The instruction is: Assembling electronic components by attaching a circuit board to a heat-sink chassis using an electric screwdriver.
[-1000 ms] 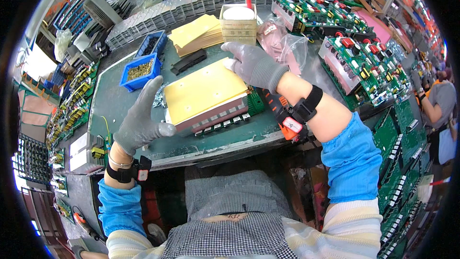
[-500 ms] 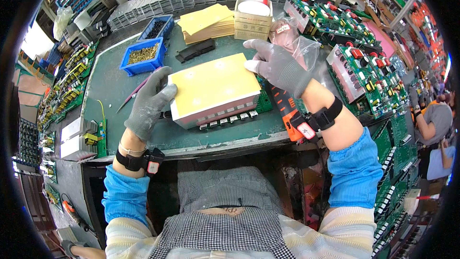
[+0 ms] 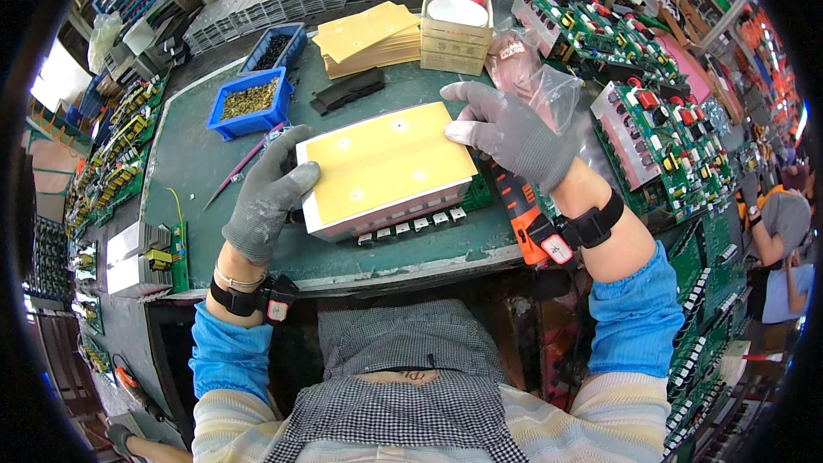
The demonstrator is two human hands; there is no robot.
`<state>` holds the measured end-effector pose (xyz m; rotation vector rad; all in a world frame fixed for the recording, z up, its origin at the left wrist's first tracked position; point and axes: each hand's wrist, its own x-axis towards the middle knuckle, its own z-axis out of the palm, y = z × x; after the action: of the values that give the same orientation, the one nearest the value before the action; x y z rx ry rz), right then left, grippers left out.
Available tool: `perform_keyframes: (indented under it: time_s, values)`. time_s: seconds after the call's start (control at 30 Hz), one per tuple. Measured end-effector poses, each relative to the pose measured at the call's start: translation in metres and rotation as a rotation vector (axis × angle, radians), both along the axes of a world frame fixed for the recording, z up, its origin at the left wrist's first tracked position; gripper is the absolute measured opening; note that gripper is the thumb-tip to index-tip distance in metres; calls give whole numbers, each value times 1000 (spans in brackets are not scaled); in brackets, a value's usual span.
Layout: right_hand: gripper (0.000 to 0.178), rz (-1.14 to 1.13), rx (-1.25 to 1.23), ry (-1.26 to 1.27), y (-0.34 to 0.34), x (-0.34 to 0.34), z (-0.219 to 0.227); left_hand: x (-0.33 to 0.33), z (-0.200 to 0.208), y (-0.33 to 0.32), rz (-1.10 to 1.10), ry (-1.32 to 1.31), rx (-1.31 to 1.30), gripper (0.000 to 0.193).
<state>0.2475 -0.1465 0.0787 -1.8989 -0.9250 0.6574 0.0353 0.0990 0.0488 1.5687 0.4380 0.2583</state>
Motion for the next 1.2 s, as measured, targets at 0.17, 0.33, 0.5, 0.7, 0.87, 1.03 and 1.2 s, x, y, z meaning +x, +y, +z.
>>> perform_keyframes:
  time_s: [0.17,0.33,0.5,0.7,0.87,1.03,1.2]
  values:
    - [52,-14,-7,33,-1,0,3,2,3,-1,-10,14,-11,61]
    - [51,17,3,-8,-1,1,1,-2,6,-2,-14,23,-59,57]
    - [52,28,14,-19,0,2,-1,-1,4,-1,-11,-6,-6,54]
    - [50,43,9,9,0,2,3,0,1,1,-7,14,14,54]
    - [52,67,-33,-40,2,5,3,1,-3,4,-22,-1,22,54]
    - [50,65,-36,-11,2,5,6,2,-4,4,-19,-23,-35,55]
    - [55,94,-75,-144,-2,10,12,-2,0,8,8,-70,50,57]
